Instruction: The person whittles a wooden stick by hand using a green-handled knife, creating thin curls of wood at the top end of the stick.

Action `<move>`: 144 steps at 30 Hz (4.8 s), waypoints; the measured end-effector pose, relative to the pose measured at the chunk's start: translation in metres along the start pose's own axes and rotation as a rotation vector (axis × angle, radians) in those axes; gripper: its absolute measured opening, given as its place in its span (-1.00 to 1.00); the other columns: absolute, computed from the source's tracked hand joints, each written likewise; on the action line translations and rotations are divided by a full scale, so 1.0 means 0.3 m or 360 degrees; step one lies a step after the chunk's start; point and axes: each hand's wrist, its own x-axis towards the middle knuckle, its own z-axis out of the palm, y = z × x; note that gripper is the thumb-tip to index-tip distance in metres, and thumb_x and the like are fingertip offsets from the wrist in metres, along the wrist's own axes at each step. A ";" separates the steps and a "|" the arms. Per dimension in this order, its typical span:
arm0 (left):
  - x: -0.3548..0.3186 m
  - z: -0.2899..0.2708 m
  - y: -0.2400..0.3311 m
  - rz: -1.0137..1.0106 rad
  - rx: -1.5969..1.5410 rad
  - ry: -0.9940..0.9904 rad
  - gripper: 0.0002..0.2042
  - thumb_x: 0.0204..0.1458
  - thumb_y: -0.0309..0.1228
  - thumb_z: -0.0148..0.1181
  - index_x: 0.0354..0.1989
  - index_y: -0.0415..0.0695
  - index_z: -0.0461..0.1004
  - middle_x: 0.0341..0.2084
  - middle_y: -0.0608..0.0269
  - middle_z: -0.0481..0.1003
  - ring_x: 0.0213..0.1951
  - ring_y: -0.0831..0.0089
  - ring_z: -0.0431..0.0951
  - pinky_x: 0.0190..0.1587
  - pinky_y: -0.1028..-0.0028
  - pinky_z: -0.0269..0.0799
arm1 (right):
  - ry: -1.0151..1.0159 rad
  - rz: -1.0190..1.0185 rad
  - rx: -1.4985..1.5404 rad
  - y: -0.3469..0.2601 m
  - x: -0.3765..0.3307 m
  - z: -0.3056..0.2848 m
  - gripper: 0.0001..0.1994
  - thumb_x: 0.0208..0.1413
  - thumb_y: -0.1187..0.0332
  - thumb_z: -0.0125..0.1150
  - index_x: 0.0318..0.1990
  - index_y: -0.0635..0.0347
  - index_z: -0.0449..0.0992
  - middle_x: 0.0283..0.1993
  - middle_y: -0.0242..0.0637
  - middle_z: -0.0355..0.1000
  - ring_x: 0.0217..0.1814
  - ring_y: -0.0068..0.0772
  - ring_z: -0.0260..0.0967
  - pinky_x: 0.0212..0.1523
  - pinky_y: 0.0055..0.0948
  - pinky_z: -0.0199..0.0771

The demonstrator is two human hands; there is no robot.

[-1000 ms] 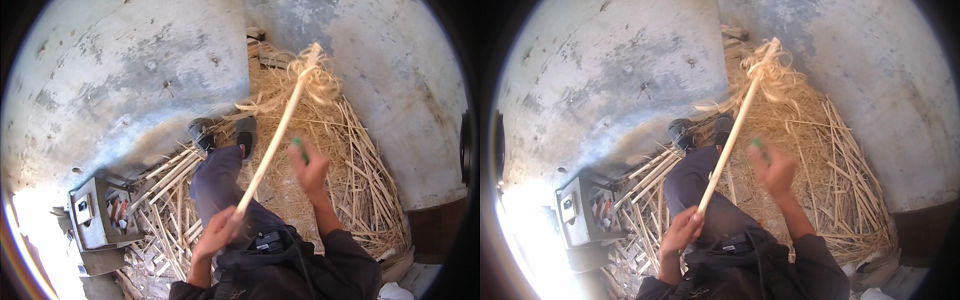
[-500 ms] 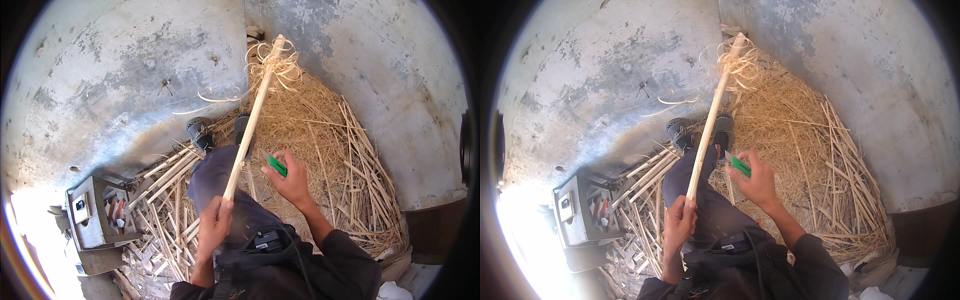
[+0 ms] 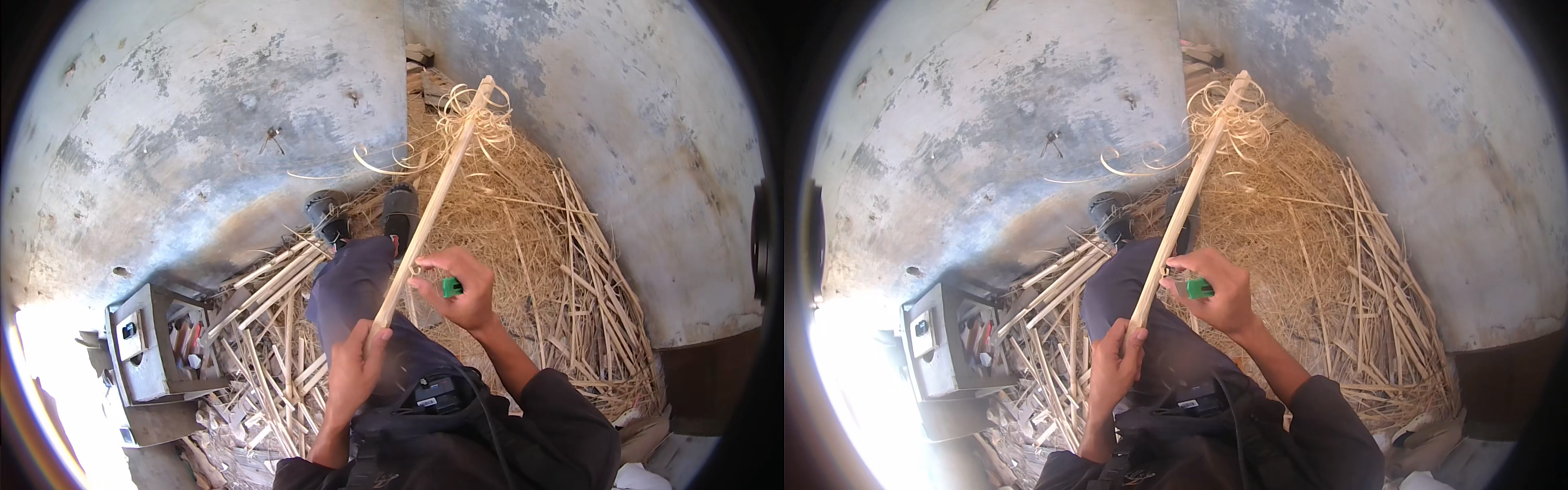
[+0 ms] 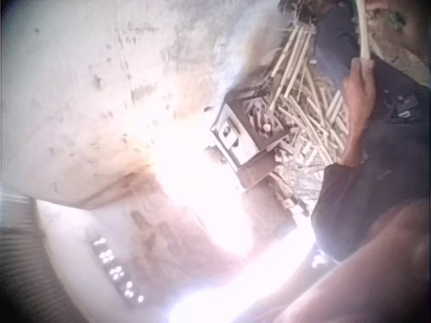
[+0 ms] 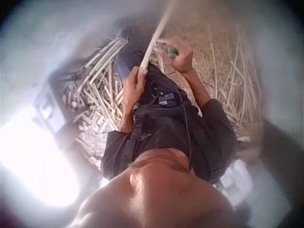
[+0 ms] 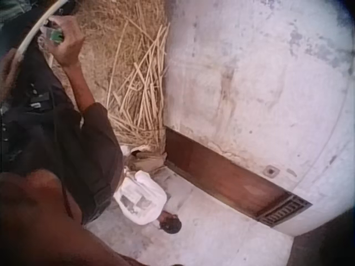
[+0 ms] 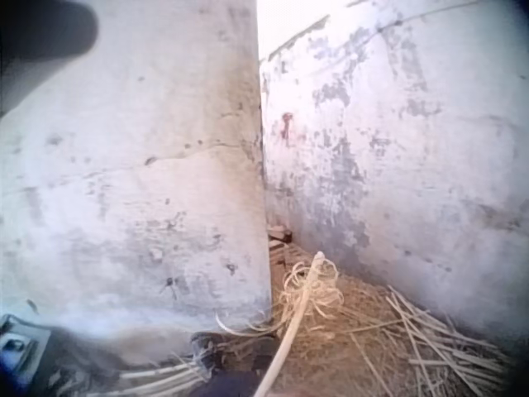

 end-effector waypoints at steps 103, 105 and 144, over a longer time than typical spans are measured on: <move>-0.017 -0.013 0.085 -0.0028 -0.0220 -0.0029 -0.75 0.45 -0.35 0.20 -0.30 -0.24 0.51 -0.71 0.40 0.33 -0.57 0.72 0.26 -0.53 0.46 0.16 | -0.0254 -0.0178 -0.0543 -0.069 0.016 -0.101 -0.66 0.18 -0.03 0.50 -0.08 -0.02 0.77 -0.48 -0.46 0.50 -0.58 -0.38 0.45 -0.55 -0.33 0.37; -0.019 -0.018 0.082 -0.0055 -0.0189 -0.0061 -0.74 0.45 -0.34 0.20 -0.30 -0.24 0.51 -0.71 0.39 0.33 -0.56 0.72 0.24 -0.52 0.45 0.15 | -0.0243 -0.0197 -0.0559 -0.064 0.010 -0.099 -0.66 0.18 -0.03 0.51 -0.10 -0.02 0.77 -0.48 -0.46 0.50 -0.58 -0.38 0.45 -0.55 -0.34 0.36; -0.094 -0.060 -0.053 -0.0231 -0.0279 -0.0073 -0.65 0.53 -0.18 0.07 -0.31 -0.14 0.45 -0.72 0.52 0.29 -0.69 0.75 0.24 -0.63 0.57 0.09 | 0.0027 0.0414 -0.0369 0.104 0.065 -0.129 -0.59 0.37 -0.04 0.35 -0.11 0.19 0.72 -0.51 -0.29 0.53 -0.56 -0.44 0.42 -0.51 -0.36 0.31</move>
